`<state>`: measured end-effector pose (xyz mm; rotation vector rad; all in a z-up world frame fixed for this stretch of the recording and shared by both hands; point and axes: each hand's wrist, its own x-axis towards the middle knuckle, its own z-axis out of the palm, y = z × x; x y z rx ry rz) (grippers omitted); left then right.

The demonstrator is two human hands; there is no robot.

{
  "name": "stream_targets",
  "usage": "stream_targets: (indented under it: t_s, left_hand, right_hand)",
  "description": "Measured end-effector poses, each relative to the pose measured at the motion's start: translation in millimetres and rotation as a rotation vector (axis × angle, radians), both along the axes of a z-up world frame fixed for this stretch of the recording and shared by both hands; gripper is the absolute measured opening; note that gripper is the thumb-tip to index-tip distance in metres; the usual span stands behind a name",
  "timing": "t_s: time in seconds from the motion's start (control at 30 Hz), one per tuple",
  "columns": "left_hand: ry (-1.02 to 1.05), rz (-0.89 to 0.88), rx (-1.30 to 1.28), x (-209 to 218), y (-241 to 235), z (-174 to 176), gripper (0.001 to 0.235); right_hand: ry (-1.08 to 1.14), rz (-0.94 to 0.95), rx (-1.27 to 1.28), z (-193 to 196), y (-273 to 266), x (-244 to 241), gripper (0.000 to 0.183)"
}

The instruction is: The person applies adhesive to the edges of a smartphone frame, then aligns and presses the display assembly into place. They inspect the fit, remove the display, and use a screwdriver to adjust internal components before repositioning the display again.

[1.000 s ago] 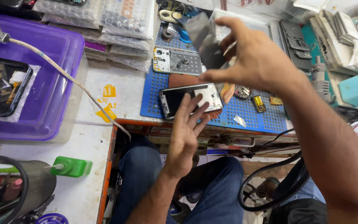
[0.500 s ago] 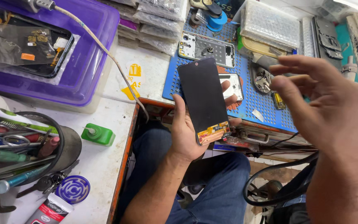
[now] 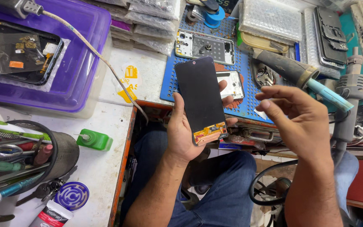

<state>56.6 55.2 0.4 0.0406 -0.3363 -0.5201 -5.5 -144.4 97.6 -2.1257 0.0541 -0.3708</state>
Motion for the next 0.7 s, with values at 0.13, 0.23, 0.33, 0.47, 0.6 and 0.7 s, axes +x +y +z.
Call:
stream_targets:
  t_s: [0.13,0.23,0.33,0.47,0.6,0.7]
  left_hand:
    - [-0.026,0.014,0.009,0,2,0,0.079]
    - [-0.058,-0.011,0.027,-1,3,-1,0.08]
    - [-0.083,-0.008,0.055,-2,2,-1,0.082]
    - [-0.148,-0.052,0.076,-3,4,1,0.083]
    - [-0.183,-0.129,0.099,-7,4,1,0.084]
    - [-0.192,-0.107,0.126,-9,2,1,0.085]
  right_hand:
    - [-0.063,0.114,-0.178,-2,15,-5,0.027]
    - [-0.07,0.082,-0.249,-5,19,-2,0.026]
    - [-0.112,0.068,-0.23,-4,18,0,0.025]
    - [-0.125,0.07,-0.136,3,22,6,0.026]
    - [-0.177,0.077,-0.041,5,28,17,0.029]
    - [-0.146,0.088,0.115,6,33,25,0.029]
